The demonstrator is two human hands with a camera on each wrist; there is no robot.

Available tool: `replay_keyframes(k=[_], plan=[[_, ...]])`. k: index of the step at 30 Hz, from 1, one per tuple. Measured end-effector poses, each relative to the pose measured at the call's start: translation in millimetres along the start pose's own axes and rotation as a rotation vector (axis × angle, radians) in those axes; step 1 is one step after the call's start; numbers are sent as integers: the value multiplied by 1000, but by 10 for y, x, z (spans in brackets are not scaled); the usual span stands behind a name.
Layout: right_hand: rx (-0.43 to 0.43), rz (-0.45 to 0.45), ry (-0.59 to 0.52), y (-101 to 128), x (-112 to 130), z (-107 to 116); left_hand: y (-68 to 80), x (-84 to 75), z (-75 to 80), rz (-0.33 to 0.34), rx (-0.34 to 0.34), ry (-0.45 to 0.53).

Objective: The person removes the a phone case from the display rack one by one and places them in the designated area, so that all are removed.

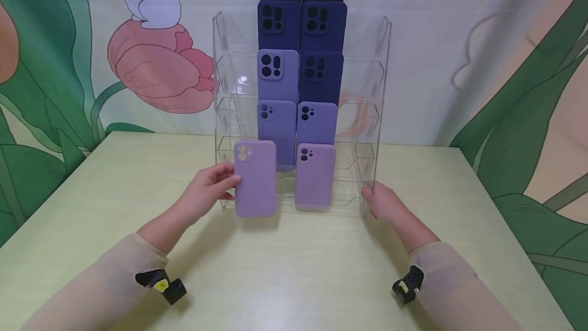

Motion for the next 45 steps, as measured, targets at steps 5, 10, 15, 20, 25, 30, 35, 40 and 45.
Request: replay_keyframes(k=[5,10,15,20,25,30,35,40,45], plan=[[-2,2,2,14,-2,13,43,-3,40,7,9,-5],[-1,3,-2,15,-1,15,104,22,105,5,8,-12],[8,-4,-13,-1,-4,-1,164,54,183,29,0,-17],[0,1,0,-11,-8,4,211,70,259,32,-6,-28],[4,-5,-6,11,-7,-10,296,90,319,51,-8,-32],[-2,4,-16,21,30,2,371,105,401,80,-31,-55],[-9,0,-5,13,22,20,423,122,460,95,-36,-65],[-12,11,-7,8,16,14,489,155,531,107,-40,-71],[-11,10,-7,9,18,0,568,190,605,126,-49,-89]])
Point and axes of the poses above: each hand's wrist, its own y-axis away from the middle knuckle, its own z-axis out of the back of the hand, x = y × z, the point moved 2 cm from there along -y, towards the middle knuckle, and after that the axes turned 7 degrees about x, right-handed, at the moved point
